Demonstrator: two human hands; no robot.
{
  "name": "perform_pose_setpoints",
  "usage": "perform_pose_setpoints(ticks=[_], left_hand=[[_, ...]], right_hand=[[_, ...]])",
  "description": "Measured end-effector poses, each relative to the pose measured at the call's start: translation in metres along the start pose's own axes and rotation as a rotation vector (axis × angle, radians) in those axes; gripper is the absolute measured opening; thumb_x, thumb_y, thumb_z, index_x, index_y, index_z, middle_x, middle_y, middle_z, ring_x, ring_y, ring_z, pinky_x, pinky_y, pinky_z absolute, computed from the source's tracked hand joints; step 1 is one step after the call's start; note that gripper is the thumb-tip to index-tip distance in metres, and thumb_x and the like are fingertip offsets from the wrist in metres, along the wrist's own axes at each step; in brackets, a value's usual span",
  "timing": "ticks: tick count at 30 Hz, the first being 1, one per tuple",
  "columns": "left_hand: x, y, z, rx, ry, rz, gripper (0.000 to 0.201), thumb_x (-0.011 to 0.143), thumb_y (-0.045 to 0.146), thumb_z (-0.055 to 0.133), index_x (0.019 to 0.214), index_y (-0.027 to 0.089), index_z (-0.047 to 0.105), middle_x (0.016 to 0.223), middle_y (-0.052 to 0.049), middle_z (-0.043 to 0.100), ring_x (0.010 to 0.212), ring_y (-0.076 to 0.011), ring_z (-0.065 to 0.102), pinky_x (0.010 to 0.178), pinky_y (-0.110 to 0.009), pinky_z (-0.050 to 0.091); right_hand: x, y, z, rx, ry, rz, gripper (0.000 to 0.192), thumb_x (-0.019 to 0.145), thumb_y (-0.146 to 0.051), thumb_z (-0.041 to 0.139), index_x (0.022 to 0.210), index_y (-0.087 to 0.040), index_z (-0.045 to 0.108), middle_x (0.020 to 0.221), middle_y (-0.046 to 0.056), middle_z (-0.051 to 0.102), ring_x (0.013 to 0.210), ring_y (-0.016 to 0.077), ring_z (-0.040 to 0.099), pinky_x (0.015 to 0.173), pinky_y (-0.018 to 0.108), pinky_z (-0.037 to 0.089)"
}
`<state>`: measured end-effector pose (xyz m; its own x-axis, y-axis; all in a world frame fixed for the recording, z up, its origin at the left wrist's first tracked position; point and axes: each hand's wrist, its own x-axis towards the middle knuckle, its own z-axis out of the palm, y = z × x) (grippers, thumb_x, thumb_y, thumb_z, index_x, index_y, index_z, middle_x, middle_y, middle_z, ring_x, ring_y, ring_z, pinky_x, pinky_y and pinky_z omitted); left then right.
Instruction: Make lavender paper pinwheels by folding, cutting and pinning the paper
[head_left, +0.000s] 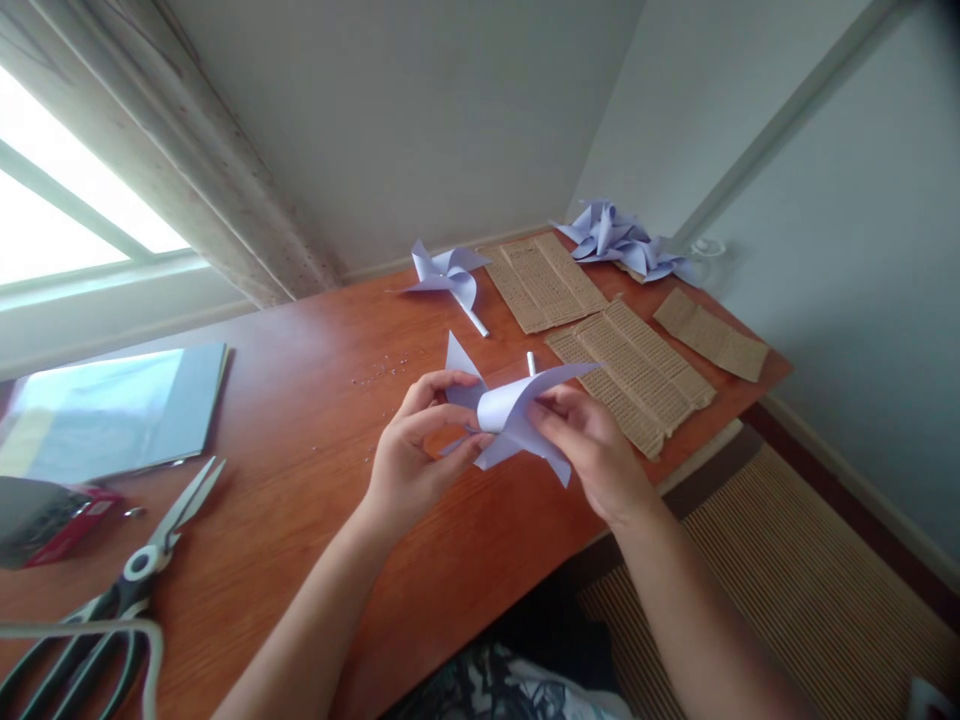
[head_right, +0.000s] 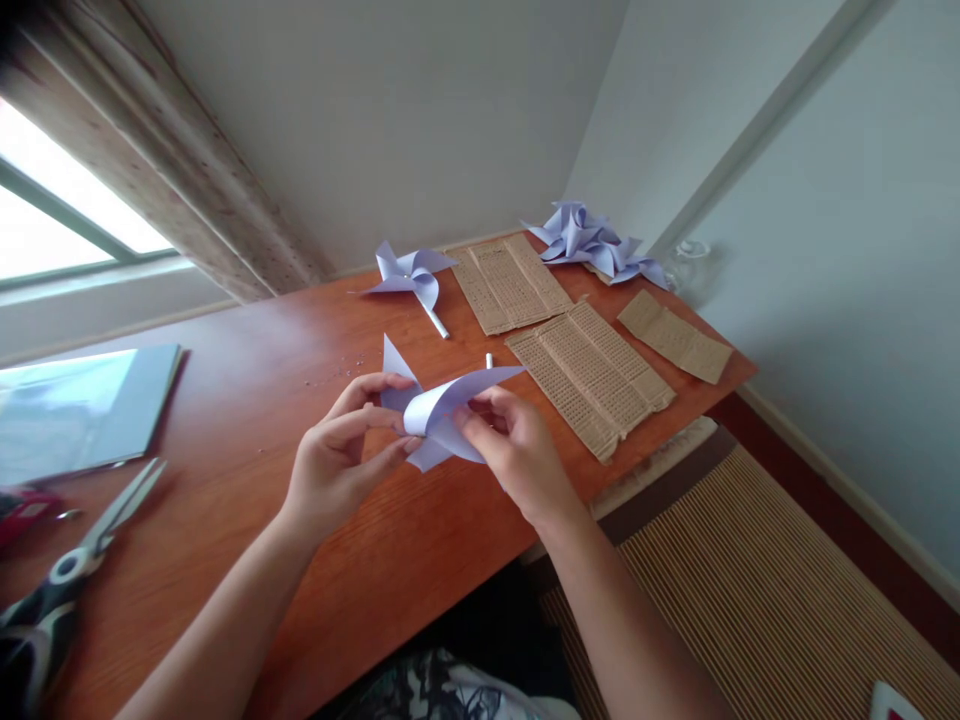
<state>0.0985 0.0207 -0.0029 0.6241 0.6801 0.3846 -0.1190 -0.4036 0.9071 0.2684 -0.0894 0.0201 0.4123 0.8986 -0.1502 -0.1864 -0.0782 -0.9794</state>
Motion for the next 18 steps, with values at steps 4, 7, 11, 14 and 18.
perform_pose_setpoints(ticks=[4,7,11,14,18], left_hand=[[0.000,-0.001,0.001,0.089,0.007,0.022,0.010,0.080,0.017,0.081,0.086,0.023,0.076,0.129,-0.010,0.062,0.118,-0.0265,0.059,0.101,-0.041,0.046],[0.000,-0.002,0.001,0.135,0.020,0.040,0.010,0.080,0.017,0.082,0.085,0.023,0.076,0.134,-0.009,0.061,0.118,-0.0258,0.057,0.101,-0.042,0.044],[0.000,-0.004,0.001,0.120,0.048,0.054,0.010,0.080,0.017,0.082,0.082,0.023,0.074,0.144,-0.009,0.056,0.120,-0.0261,0.056,0.096,-0.041,0.047],[0.000,-0.005,-0.001,0.128,0.065,0.090,0.012,0.079,0.015,0.082,0.084,0.023,0.074,0.152,-0.008,0.049,0.132,-0.0289,0.050,0.104,-0.045,0.044],[-0.002,-0.006,-0.003,0.166,0.041,0.132,0.014,0.079,0.013,0.082,0.087,0.023,0.075,0.159,-0.007,0.043,0.141,-0.0309,0.045,0.113,-0.049,0.039]], right_hand=[[0.006,0.003,0.005,-0.035,0.081,-0.022,0.013,0.086,-0.032,0.073,0.080,-0.020,0.073,0.077,0.001,0.072,0.075,0.0159,0.066,0.067,0.027,0.050],[0.006,0.002,0.009,-0.042,0.117,-0.063,0.014,0.087,-0.030,0.071,0.078,-0.020,0.074,0.072,0.000,0.069,0.069,0.0145,0.063,0.062,0.026,0.047],[-0.002,-0.003,0.015,-0.058,0.117,-0.126,0.015,0.091,-0.029,0.068,0.079,-0.021,0.074,0.072,-0.001,0.068,0.067,0.0136,0.061,0.061,0.027,0.047],[-0.007,-0.009,0.019,-0.108,0.097,-0.226,0.012,0.091,-0.026,0.068,0.082,-0.022,0.076,0.083,0.002,0.072,0.077,0.0159,0.066,0.070,0.029,0.052],[-0.011,-0.017,0.021,-0.125,0.051,-0.371,0.010,0.092,-0.024,0.069,0.087,-0.022,0.077,0.097,0.004,0.074,0.092,0.0183,0.069,0.082,0.033,0.054]])
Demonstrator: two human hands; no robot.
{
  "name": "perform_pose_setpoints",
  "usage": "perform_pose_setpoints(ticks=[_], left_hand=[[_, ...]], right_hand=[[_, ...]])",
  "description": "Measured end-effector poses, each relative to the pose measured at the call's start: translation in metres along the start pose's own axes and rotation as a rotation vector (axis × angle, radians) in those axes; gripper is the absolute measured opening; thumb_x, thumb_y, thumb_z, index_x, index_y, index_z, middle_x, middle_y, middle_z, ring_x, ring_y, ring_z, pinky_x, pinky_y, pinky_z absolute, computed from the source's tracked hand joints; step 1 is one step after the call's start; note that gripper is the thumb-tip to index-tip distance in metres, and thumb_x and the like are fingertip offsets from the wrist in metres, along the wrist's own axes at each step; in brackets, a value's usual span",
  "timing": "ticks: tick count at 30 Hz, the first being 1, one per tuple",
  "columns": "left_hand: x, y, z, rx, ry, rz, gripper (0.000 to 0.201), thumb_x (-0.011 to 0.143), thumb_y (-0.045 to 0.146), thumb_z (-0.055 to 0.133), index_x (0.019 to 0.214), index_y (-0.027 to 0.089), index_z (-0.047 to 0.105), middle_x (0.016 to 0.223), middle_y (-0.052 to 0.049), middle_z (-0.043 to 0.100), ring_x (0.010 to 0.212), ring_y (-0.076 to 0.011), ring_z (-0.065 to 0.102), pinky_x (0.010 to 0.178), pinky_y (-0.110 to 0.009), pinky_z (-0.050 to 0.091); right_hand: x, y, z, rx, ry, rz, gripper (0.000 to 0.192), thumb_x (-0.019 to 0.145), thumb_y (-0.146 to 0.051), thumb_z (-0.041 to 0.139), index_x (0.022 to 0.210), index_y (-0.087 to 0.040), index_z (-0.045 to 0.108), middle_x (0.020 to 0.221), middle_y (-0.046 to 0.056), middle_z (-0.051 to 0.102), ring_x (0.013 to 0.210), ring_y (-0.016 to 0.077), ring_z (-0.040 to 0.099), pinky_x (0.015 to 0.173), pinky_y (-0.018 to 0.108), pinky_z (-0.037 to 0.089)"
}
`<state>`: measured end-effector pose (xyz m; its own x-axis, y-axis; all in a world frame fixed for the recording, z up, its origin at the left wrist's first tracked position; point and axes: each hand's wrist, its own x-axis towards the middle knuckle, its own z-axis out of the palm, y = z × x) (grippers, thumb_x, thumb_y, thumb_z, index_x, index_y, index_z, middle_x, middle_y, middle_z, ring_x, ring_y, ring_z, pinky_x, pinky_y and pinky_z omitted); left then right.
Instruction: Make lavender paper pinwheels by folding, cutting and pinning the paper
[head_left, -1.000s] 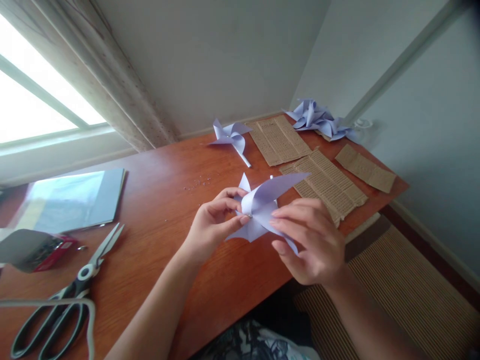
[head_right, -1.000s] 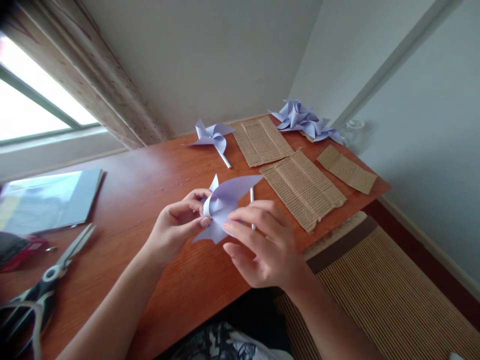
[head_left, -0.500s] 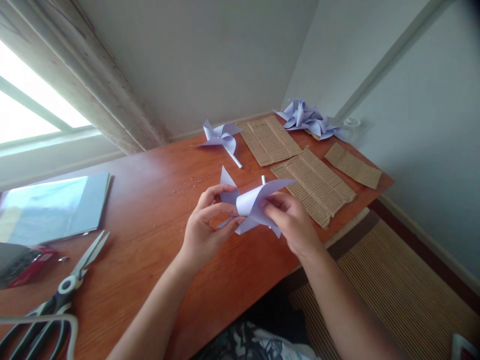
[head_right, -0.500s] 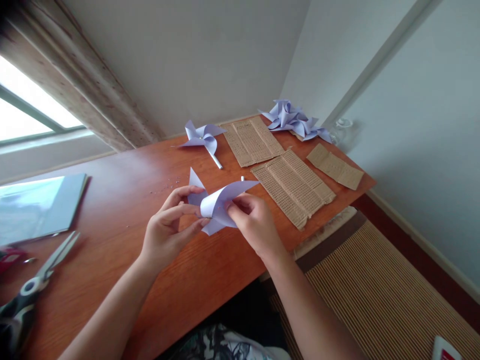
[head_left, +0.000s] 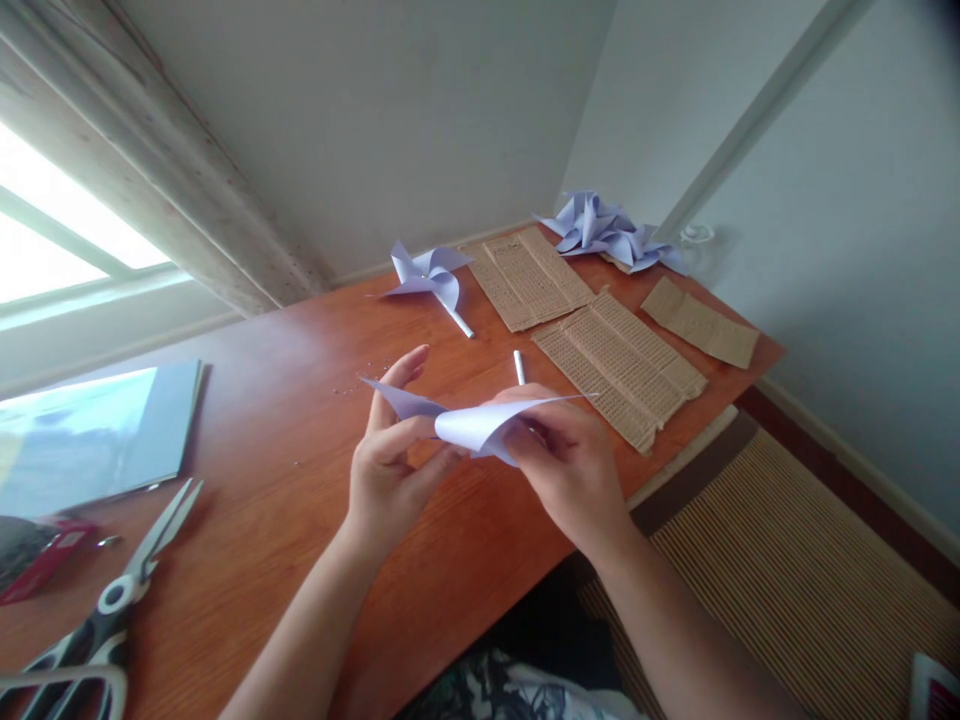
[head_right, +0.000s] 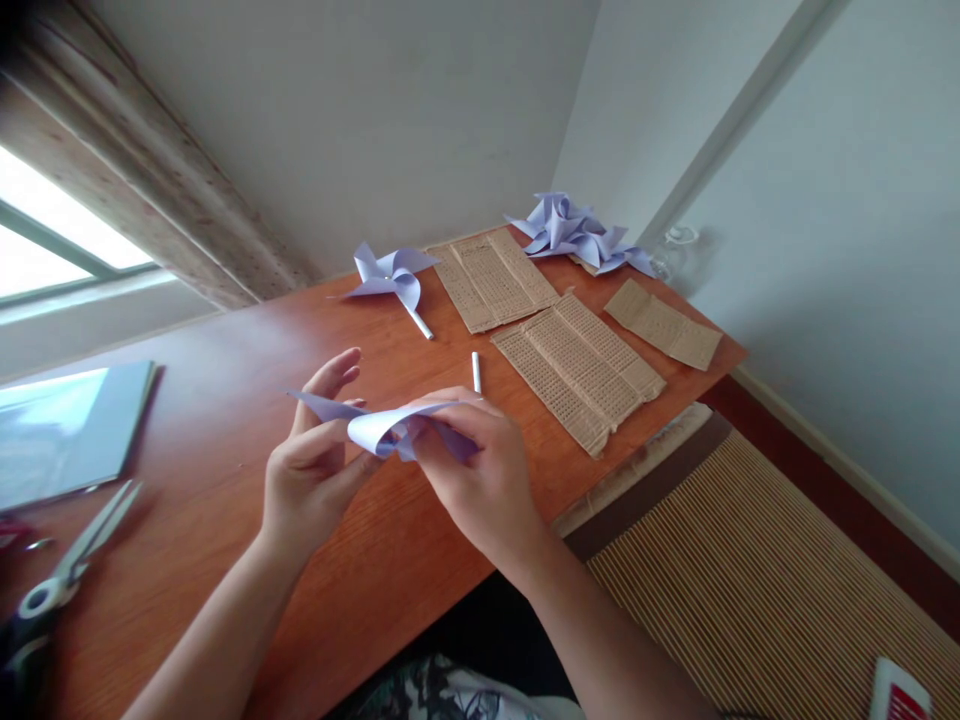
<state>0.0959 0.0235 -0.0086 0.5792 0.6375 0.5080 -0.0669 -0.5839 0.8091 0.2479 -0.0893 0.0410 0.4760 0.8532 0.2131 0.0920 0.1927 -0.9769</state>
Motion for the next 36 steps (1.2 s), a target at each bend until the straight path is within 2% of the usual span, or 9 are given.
perform_pose_setpoints(ticks=[3,9,15,20,23,26,28,31,36], left_hand=[[-0.001,0.000,0.000,-0.020,-0.010,-0.017,0.013,0.080,0.014,0.081,0.089,0.022,0.075,0.158,-0.009,0.045,0.142,-0.0321,0.046,0.111,-0.049,0.043],[0.000,0.006,0.003,-0.058,0.028,-0.097,0.008,0.081,0.021,0.082,0.086,0.021,0.076,0.151,-0.010,0.054,0.138,-0.0321,0.051,0.106,-0.046,0.050],[0.002,0.010,0.004,-0.102,0.041,-0.144,0.017,0.079,0.024,0.084,0.096,0.022,0.079,0.147,-0.012,0.058,0.133,-0.0331,0.056,0.106,-0.048,0.052],[0.002,0.011,0.005,-0.141,0.092,-0.185,0.019,0.075,0.029,0.088,0.090,0.022,0.079,0.142,-0.011,0.060,0.130,-0.0324,0.058,0.107,-0.048,0.051],[0.002,0.012,0.005,-0.148,0.106,-0.177,0.019,0.074,0.028,0.088,0.088,0.022,0.078,0.136,-0.011,0.063,0.127,-0.0302,0.059,0.105,-0.045,0.052],[0.002,0.012,0.006,-0.164,0.112,-0.138,0.015,0.076,0.022,0.086,0.087,0.021,0.077,0.130,-0.010,0.066,0.117,-0.0251,0.064,0.100,-0.040,0.054],[0.001,0.011,0.008,-0.167,0.130,-0.135,0.014,0.077,0.020,0.085,0.086,0.020,0.074,0.126,-0.010,0.066,0.109,-0.0223,0.066,0.096,-0.038,0.056],[0.000,0.009,0.012,-0.150,0.175,-0.146,0.019,0.077,0.022,0.085,0.083,0.019,0.067,0.124,-0.010,0.065,0.100,-0.0208,0.069,0.092,-0.038,0.058],[-0.002,0.013,0.021,-0.166,0.314,-0.026,0.052,0.070,0.019,0.089,0.101,0.025,0.049,0.132,-0.008,0.060,0.094,-0.0199,0.072,0.084,-0.041,0.062]], right_hand=[[0.000,-0.003,0.000,-0.011,-0.026,-0.034,0.012,0.094,-0.025,0.067,0.089,-0.022,0.078,0.097,0.005,0.075,0.093,0.0182,0.070,0.085,0.034,0.054],[-0.002,-0.002,0.001,0.016,-0.068,-0.002,0.013,0.095,-0.029,0.068,0.092,-0.022,0.078,0.097,0.005,0.077,0.094,0.0193,0.072,0.083,0.034,0.056],[0.000,-0.004,0.001,-0.020,-0.120,-0.012,0.015,0.097,-0.033,0.065,0.095,-0.026,0.078,0.100,0.004,0.078,0.096,0.0201,0.072,0.086,0.036,0.056],[0.001,-0.006,-0.005,-0.067,-0.186,-0.049,0.014,0.095,-0.032,0.067,0.102,-0.024,0.076,0.103,0.004,0.076,0.098,0.0193,0.071,0.088,0.034,0.054],[0.001,-0.008,-0.011,-0.084,-0.248,-0.055,0.018,0.095,-0.036,0.066,0.107,-0.024,0.073,0.107,0.005,0.074,0.101,0.0198,0.070,0.088,0.034,0.055],[0.000,-0.007,-0.012,-0.166,-0.284,-0.120,0.032,0.085,-0.038,0.078,0.113,-0.025,0.069,0.112,0.005,0.073,0.104,0.0214,0.069,0.089,0.035,0.055],[-0.001,-0.005,-0.010,-0.251,-0.269,-0.178,0.039,0.081,-0.032,0.081,0.117,-0.025,0.066,0.115,0.006,0.072,0.106,0.0220,0.068,0.093,0.036,0.055],[-0.002,0.002,-0.002,-0.322,-0.195,-0.203,0.029,0.086,-0.017,0.070,0.112,-0.026,0.064,0.110,0.005,0.072,0.104,0.0206,0.068,0.092,0.036,0.055],[-0.004,0.012,0.001,-0.277,-0.100,-0.219,0.017,0.088,-0.012,0.067,0.097,-0.026,0.067,0.096,0.002,0.073,0.093,0.0183,0.070,0.084,0.033,0.056]])
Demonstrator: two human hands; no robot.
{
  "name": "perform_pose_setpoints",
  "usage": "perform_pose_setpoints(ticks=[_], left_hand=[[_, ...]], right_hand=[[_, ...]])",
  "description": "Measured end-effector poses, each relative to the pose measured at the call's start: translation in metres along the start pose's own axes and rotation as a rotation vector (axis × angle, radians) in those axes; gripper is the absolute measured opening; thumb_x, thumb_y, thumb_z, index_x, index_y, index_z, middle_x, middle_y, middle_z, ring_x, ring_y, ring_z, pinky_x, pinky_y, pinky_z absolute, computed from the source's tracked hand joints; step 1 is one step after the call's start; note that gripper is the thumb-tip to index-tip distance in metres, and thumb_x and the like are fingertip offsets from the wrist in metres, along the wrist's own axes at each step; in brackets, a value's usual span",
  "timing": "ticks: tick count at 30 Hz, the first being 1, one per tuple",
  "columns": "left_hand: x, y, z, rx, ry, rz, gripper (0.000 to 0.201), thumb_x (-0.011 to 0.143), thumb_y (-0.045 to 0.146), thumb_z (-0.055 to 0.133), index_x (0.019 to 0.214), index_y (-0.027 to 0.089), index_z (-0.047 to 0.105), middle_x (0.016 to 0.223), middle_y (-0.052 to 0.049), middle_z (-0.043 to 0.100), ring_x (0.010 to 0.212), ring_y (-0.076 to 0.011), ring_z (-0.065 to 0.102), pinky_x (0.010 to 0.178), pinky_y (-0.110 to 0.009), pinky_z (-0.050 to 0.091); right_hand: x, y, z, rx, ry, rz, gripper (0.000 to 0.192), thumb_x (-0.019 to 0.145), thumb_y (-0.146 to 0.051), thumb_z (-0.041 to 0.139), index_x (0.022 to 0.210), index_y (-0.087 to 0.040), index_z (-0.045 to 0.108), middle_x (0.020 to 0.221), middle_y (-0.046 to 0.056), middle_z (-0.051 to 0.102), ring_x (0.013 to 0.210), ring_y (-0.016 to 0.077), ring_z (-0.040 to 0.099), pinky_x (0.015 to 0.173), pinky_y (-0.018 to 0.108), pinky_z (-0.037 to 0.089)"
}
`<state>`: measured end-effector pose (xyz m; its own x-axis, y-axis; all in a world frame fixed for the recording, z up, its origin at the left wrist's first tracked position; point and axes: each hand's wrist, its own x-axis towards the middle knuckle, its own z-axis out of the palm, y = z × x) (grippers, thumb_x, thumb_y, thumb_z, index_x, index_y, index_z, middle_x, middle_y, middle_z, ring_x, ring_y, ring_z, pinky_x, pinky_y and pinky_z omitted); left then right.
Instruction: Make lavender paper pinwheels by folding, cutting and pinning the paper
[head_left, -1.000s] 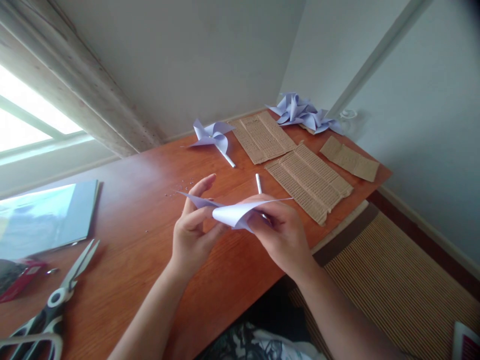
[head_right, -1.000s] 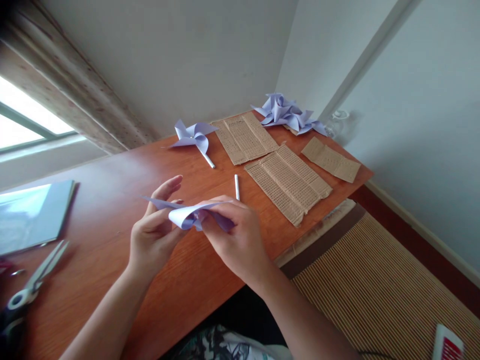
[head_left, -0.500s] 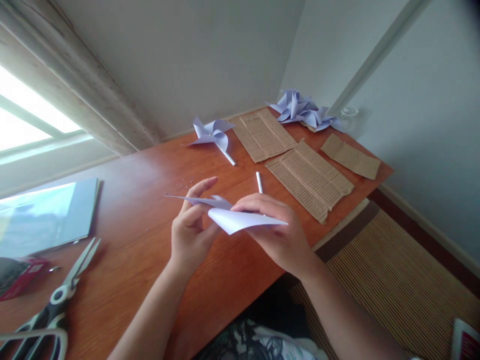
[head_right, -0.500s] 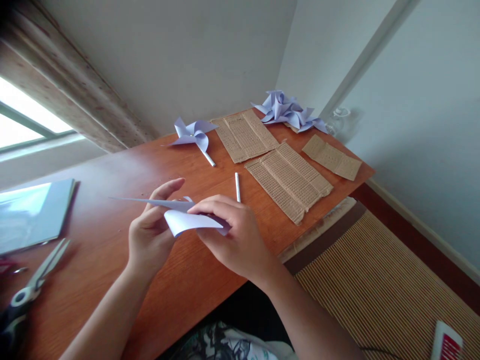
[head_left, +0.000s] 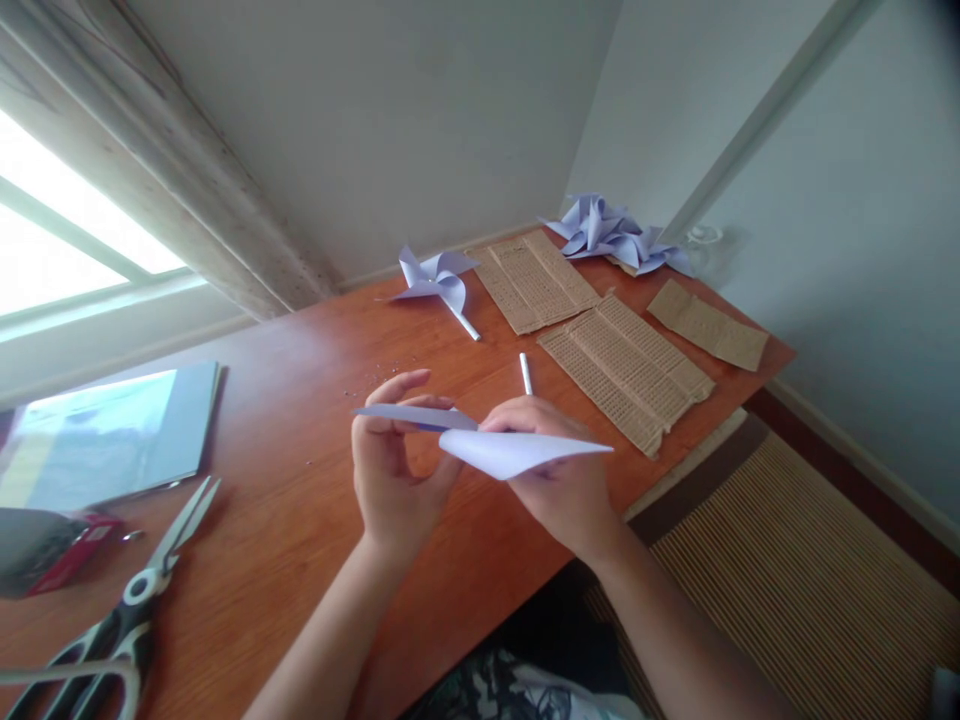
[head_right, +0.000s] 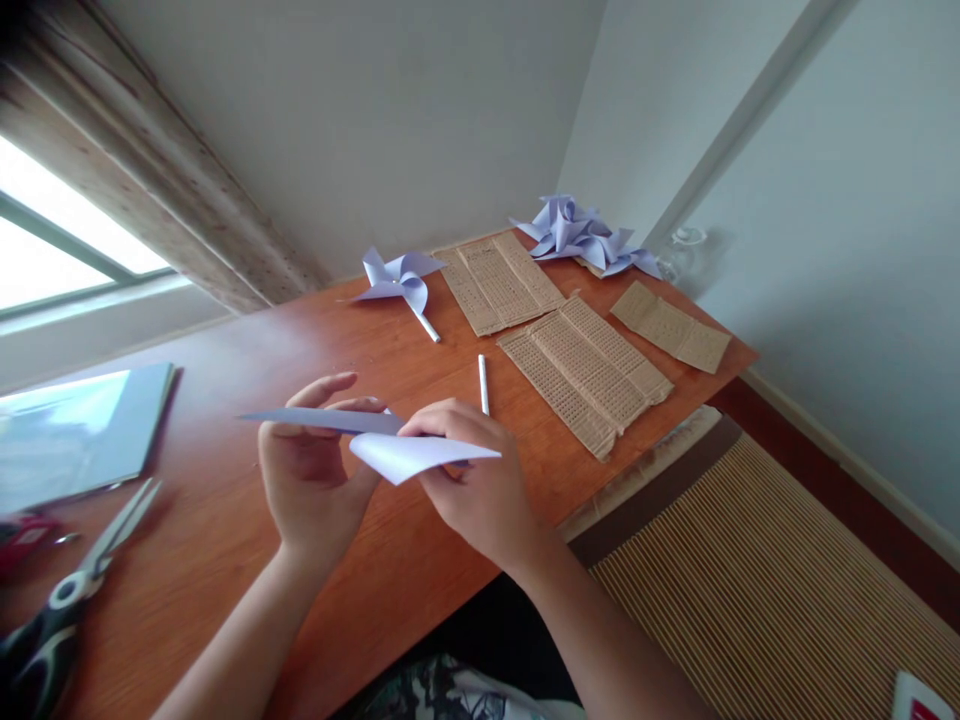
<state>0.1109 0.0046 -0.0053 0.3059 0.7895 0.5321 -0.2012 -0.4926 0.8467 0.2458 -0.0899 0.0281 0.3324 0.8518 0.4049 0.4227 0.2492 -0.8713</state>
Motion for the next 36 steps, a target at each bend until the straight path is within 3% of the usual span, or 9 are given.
perform_pose_setpoints(ticks=[5,8,11,14,18,22,26,32,36], left_hand=[[0.001,0.009,0.001,0.037,0.063,0.077,0.064,0.075,0.026,0.085,0.123,0.035,0.043,0.141,-0.008,0.058,0.105,-0.0228,0.071,0.090,-0.042,0.059],[0.006,0.014,-0.006,0.086,-0.061,0.067,0.062,0.079,0.020,0.079,0.132,0.033,0.050,0.132,-0.009,0.067,0.126,-0.0294,0.063,0.107,-0.050,0.049],[0.012,0.018,-0.014,0.281,-0.271,0.158,0.034,0.079,0.016,0.078,0.110,0.027,0.069,0.106,-0.006,0.077,0.127,-0.0308,0.061,0.119,-0.055,0.034],[0.017,0.022,-0.014,0.241,-0.386,0.199,0.020,0.078,0.013,0.078,0.093,0.025,0.072,0.088,-0.003,0.077,0.097,-0.0244,0.071,0.107,-0.047,0.046],[0.021,0.026,-0.003,0.095,-0.451,0.015,0.010,0.083,0.013,0.073,0.088,0.021,0.071,0.082,-0.005,0.074,0.071,-0.0183,0.070,0.065,-0.029,0.056],[0.025,0.028,0.010,0.160,-0.494,-0.155,0.006,0.086,0.021,0.069,0.079,0.020,0.070,0.073,-0.004,0.071,0.063,-0.0168,0.065,0.059,-0.027,0.052],[0.027,0.022,0.031,0.150,-0.466,-0.391,0.015,0.080,0.026,0.075,0.069,0.019,0.069,0.063,-0.001,0.066,0.056,-0.0150,0.059,0.053,-0.026,0.047],[0.036,0.009,0.079,-0.150,-0.366,-0.773,0.020,0.068,0.028,0.087,0.074,0.016,0.072,0.074,-0.002,0.073,0.064,-0.0152,0.063,0.061,-0.025,0.051],[0.052,-0.001,0.101,-0.386,-0.262,-1.027,0.032,0.065,0.030,0.091,0.088,0.014,0.076,0.086,-0.006,0.078,0.070,-0.0160,0.068,0.064,-0.024,0.054]], right_hand=[[-0.007,0.002,-0.007,0.120,-0.011,-0.074,0.010,0.091,-0.021,0.069,0.098,-0.028,0.069,0.098,0.003,0.075,0.093,0.0204,0.073,0.085,0.036,0.059],[-0.009,0.003,-0.013,0.147,-0.038,-0.111,0.012,0.091,-0.022,0.070,0.100,-0.029,0.070,0.099,0.002,0.075,0.093,0.0203,0.074,0.085,0.037,0.059],[-0.010,0.007,-0.017,0.098,-0.068,-0.116,0.018,0.089,-0.017,0.070,0.102,-0.029,0.069,0.100,0.002,0.075,0.093,0.0190,0.073,0.086,0.035,0.058],[-0.010,0.011,-0.020,0.067,-0.075,-0.091,0.019,0.087,-0.017,0.071,0.102,-0.029,0.068,0.099,0.002,0.075,0.093,0.0198,0.072,0.085,0.036,0.057],[-0.006,0.011,-0.024,0.107,-0.047,0.000,0.014,0.084,-0.020,0.073,0.095,-0.026,0.069,0.092,0.002,0.074,0.086,0.0205,0.070,0.078,0.034,0.055],[-0.003,0.011,-0.031,0.186,-0.018,0.260,0.005,0.083,-0.022,0.071,0.087,-0.023,0.070,0.082,0.001,0.072,0.074,0.0176,0.065,0.063,0.028,0.050],[-0.004,0.019,-0.043,0.260,0.099,0.398,0.015,0.078,-0.021,0.075,0.092,-0.024,0.071,0.083,-0.001,0.072,0.069,0.0149,0.065,0.058,0.025,0.050],[-0.005,0.039,-0.074,0.145,0.244,0.371,0.038,0.085,-0.033,0.077,0.122,-0.030,0.066,0.100,0.002,0.074,0.087,0.0185,0.071,0.074,0.031,0.058],[-0.001,0.046,-0.108,-0.094,0.345,0.093,0.053,0.094,-0.030,0.065,0.145,-0.031,0.050,0.130,0.010,0.067,0.116,0.0261,0.067,0.094,0.045,0.058]])
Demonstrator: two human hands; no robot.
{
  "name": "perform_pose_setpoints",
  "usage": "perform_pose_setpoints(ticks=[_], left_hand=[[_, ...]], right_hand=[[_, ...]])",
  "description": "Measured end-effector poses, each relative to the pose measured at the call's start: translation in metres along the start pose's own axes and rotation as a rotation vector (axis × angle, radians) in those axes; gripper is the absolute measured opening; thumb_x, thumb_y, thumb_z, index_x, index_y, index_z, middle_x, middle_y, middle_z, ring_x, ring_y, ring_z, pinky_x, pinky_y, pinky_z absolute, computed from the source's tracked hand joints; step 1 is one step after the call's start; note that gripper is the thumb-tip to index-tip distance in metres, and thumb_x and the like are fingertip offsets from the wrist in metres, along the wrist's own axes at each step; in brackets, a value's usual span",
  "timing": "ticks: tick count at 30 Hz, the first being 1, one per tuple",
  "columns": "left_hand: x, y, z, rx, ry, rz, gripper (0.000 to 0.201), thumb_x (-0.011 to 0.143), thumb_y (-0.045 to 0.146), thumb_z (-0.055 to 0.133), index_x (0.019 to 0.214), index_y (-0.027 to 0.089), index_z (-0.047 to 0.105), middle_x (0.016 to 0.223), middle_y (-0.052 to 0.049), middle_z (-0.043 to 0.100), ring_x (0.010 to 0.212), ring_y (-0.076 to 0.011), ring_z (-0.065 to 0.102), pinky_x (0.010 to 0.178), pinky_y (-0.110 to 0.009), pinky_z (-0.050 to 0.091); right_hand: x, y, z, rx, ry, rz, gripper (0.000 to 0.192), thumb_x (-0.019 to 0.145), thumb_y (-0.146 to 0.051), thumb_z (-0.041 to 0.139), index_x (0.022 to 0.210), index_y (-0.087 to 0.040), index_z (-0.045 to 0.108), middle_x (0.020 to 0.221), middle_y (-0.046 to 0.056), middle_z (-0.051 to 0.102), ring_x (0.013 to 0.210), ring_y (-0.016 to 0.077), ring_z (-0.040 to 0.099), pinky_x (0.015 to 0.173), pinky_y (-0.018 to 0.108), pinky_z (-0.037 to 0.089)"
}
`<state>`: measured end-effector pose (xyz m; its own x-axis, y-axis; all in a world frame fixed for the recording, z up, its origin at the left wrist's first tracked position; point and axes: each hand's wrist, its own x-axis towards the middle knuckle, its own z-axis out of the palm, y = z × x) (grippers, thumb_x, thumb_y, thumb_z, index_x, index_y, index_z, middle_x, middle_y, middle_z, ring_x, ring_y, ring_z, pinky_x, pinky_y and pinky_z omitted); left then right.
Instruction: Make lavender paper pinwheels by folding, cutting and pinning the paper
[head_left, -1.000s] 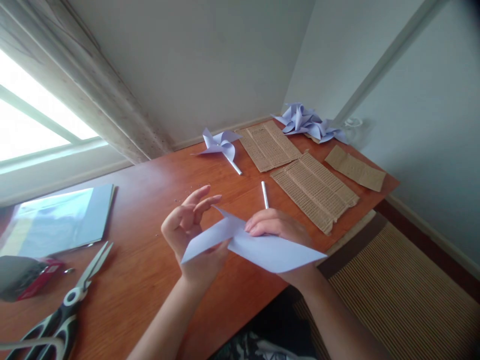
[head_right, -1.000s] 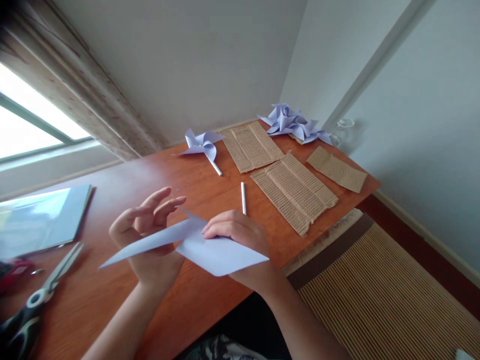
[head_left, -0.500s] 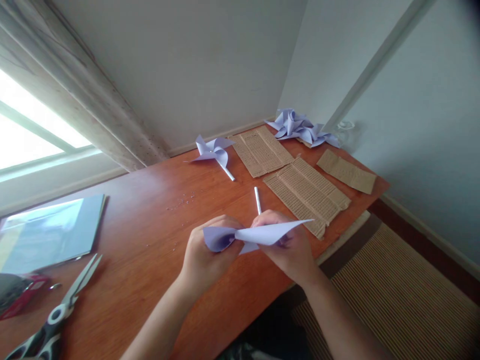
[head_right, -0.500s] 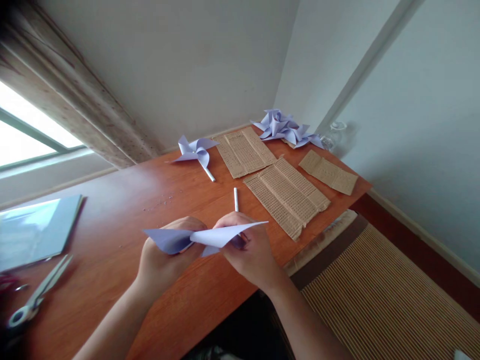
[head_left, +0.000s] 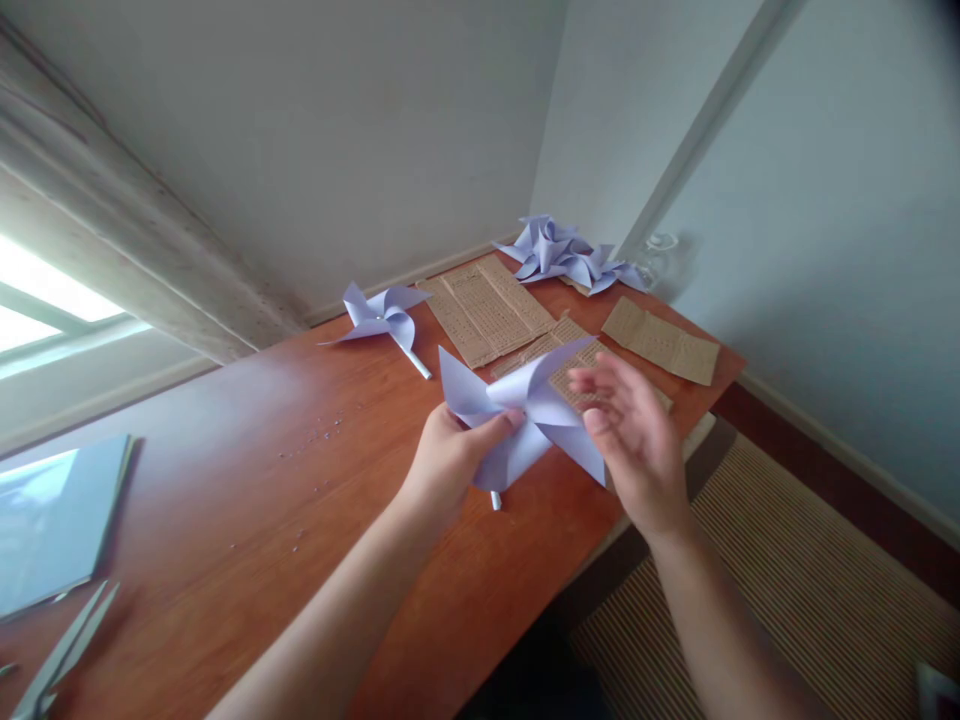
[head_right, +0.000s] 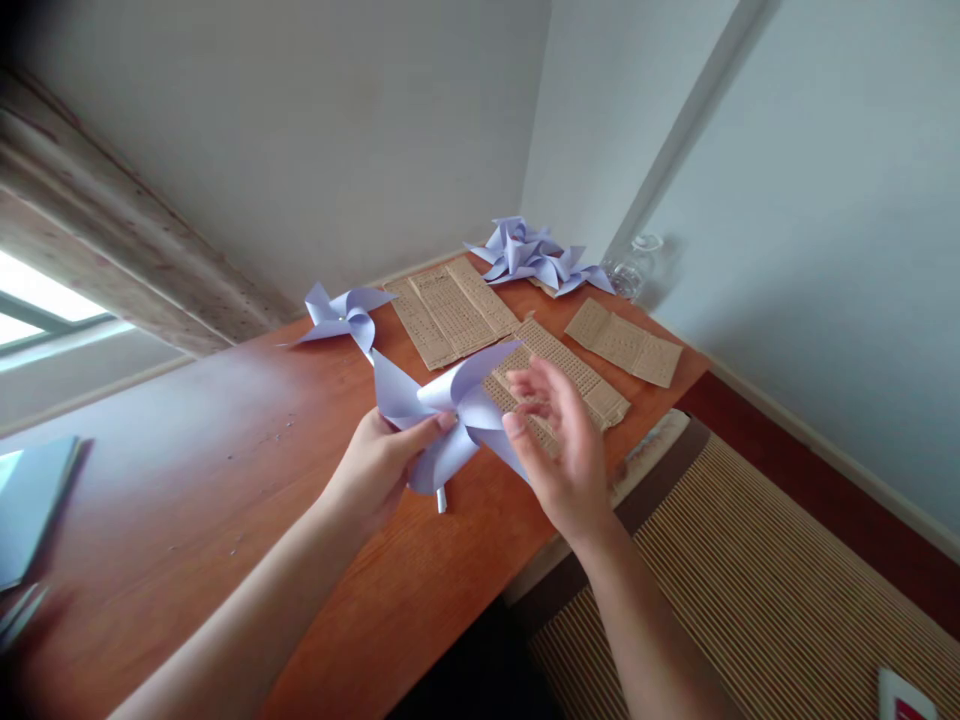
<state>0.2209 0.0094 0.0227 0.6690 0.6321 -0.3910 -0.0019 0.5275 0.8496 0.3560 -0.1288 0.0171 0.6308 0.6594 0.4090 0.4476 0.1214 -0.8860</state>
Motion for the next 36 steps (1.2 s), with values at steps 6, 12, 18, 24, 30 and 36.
perform_pose_setpoints(ticks=[6,12,18,24,30,36], left_hand=[[0.028,0.007,0.009,-0.157,0.018,-0.143,0.034,0.062,0.025,0.089,0.091,0.013,0.075,0.079,-0.005,0.077,0.066,-0.0157,0.069,0.059,-0.022,0.053],[0.034,0.006,0.025,-0.181,0.026,-0.166,0.030,0.060,0.019,0.085,0.087,0.012,0.074,0.072,-0.005,0.075,0.060,-0.0154,0.066,0.056,-0.023,0.050],[0.037,0.004,0.028,-0.226,0.036,-0.230,0.032,0.058,0.015,0.084,0.088,0.012,0.074,0.075,-0.005,0.075,0.063,-0.0171,0.068,0.056,-0.024,0.049],[0.040,0.005,0.033,-0.321,0.004,-0.238,0.021,0.064,0.011,0.075,0.085,0.010,0.073,0.075,-0.006,0.074,0.064,-0.0162,0.066,0.061,-0.024,0.053],[0.043,0.004,0.034,-0.319,-0.015,-0.300,0.018,0.066,0.011,0.072,0.084,0.009,0.071,0.071,-0.005,0.070,0.059,-0.0139,0.062,0.061,-0.025,0.051],[0.038,0.004,0.036,-0.314,-0.012,-0.290,0.019,0.063,0.014,0.074,0.081,0.011,0.070,0.070,-0.004,0.068,0.059,-0.0133,0.061,0.061,-0.025,0.049]], right_hand=[[0.021,0.005,-0.010,-0.786,-0.305,-0.738,0.059,0.091,-0.014,0.063,0.147,-0.024,0.050,0.148,0.010,0.060,0.144,0.0325,0.046,0.123,0.060,0.030],[0.042,0.022,0.009,-0.917,-0.215,-0.793,0.019,0.097,-0.011,0.057,0.108,-0.020,0.070,0.111,0.002,0.079,0.119,0.0250,0.065,0.118,0.052,0.038],[0.045,0.028,0.007,-0.901,-0.170,-0.783,0.014,0.095,-0.012,0.064,0.105,-0.019,0.070,0.103,0.002,0.080,0.107,0.0240,0.069,0.105,0.045,0.048],[0.042,0.030,0.007,-0.894,-0.156,-0.794,0.015,0.094,-0.011,0.066,0.106,-0.018,0.071,0.101,0.002,0.080,0.105,0.0243,0.069,0.100,0.043,0.050],[0.043,0.029,0.002,-0.899,-0.172,-0.830,0.016,0.094,-0.011,0.065,0.106,-0.019,0.070,0.104,0.002,0.080,0.105,0.0240,0.068,0.098,0.041,0.051],[0.044,0.031,-0.004,-0.893,-0.198,-0.880,0.015,0.095,-0.010,0.064,0.106,-0.017,0.071,0.102,0.004,0.079,0.102,0.0234,0.067,0.095,0.041,0.050]])
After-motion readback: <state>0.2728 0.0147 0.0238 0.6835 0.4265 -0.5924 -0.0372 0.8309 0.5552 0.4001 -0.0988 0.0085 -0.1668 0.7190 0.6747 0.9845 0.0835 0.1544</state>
